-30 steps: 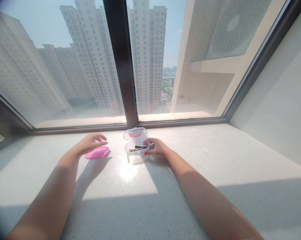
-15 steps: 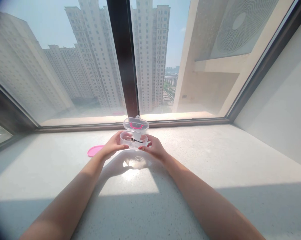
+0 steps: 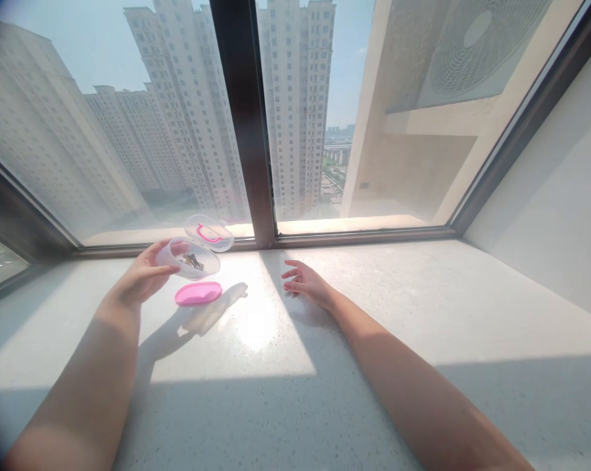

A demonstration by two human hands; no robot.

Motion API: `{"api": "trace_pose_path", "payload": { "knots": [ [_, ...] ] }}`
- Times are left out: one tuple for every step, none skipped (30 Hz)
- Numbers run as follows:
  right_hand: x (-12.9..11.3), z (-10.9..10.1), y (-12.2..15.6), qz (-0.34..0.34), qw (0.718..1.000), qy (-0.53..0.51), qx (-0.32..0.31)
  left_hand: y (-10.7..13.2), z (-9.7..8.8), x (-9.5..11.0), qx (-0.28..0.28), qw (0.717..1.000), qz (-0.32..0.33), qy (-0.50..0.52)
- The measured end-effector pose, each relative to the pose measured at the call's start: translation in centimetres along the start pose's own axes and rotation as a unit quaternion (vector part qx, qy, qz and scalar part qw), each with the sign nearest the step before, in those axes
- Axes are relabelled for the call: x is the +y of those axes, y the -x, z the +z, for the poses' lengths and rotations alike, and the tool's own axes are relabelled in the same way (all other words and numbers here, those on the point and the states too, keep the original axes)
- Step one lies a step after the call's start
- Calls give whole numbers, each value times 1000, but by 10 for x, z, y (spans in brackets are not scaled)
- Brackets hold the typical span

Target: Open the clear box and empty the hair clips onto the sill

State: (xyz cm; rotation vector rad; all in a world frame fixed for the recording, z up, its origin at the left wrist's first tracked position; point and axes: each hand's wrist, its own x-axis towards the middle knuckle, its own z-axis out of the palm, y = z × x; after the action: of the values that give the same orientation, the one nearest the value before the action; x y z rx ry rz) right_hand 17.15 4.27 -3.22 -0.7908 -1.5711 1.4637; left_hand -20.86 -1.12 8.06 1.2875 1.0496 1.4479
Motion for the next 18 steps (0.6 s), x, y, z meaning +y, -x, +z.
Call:
{"api": "trace_pose_path", "payload": {
  "knots": [
    [0,0,1,2,1000,3,-1,2,-4,3,-5,1000,-5,-11],
    [-1,0,1,4,1000,5,-1,3,-6,5,-20,999,-13,-25],
    [-1,0,2,6,1000,7,-2,5,-6,8,-32,999,-18,-39],
    [-1,1,2,7,1000,9,-1,6,-5,11,-44,997,-21,-53],
    [-1,1,2,8,1000,10,-1,7,-2,14,-58,996,-26,-70],
    [-1,1,3,8,1000,10,0,9,1,17,-72,993,-29,-91],
    [-1,1,3,8,1000,11,0,10,5,21,-89,989,-33,-117],
    [-1,1,3,8,1000,12,-1,11,9,24,-108,983,-34,-147],
    [-2,1,4,9,1000,13,-1,11,12,27,-124,975,-36,-181],
    [-2,2,4,10,1000,15,-1,12,15,30,-136,966,-36,-218],
    [-3,2,5,12,1000,16,-2,12,16,33,-140,957,-33,-253],
    [-4,2,5,14,1000,17,-4,12,17,34,-139,949,-24,-283],
    [-6,2,6,16,1000,18,-8,12,16,35,-133,941,-17,-310],
    [-7,3,6,19,1000,19,-12,11,15,35,-125,935,-12,-332],
    [-8,3,7,22,999,19,-15,11,13,35,-117,929,-10,-351],
    [-9,3,7,23,999,20,-17,10,11,33,-110,923,-13,-368],
    [-10,3,7,25,999,19,-17,9,9,32,-105,917,-19,-384],
    [-11,3,7,26,999,19,-17,9,7,30,-101,912,-24,-397]
  ]
}}
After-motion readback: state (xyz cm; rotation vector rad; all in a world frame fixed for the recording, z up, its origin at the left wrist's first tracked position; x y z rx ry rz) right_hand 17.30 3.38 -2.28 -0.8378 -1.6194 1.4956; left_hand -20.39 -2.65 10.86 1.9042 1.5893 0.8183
